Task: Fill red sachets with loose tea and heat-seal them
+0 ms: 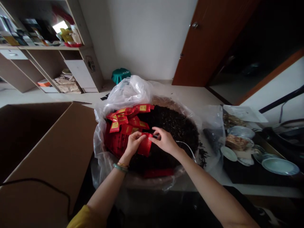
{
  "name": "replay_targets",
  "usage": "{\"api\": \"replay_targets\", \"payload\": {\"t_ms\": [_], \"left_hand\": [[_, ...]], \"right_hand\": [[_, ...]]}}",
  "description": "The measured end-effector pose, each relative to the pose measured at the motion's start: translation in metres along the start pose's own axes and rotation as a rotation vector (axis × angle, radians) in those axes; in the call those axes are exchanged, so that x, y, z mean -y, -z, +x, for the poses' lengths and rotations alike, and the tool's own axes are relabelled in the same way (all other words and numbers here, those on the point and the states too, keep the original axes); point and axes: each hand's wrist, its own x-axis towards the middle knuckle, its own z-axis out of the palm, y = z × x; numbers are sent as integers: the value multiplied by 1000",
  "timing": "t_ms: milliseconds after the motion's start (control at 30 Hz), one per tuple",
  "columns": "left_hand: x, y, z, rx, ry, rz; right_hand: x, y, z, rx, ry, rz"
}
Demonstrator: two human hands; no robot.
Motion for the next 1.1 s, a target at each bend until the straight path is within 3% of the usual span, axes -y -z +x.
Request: {"api": "replay_targets", "payload": {"t_ms": [67,267,400,533,633,733,867,1033,1100], "left_hand": [[-2,-2,-1,-9,-24,30],[-2,-11,-5,-34,-98,72],[-2,-12,-6,11,-14,36],[-6,-9,-6,97,166,-111],[-6,-10,-8,305,337,-278],[-1,-11,-11,508,419,-386],[9,-7,-9,633,465,-357],[0,9,-4,498,532,-491],[-6,11,-7,572,479,-452]], "right_hand": [[0,-2,-2,70,-64,72],[-1,-10,-6,67,-270,313],[-2,-12,-7,74,-329,430],[2,-3,-6,148,-222,527],[5,4,-7,127,6,430],[3,3,-7,80,167,288],[-4,0,-6,53,124,200],[-8,8,-3,64,-9,167],[-7,9,-3,13,-13,138]]}}
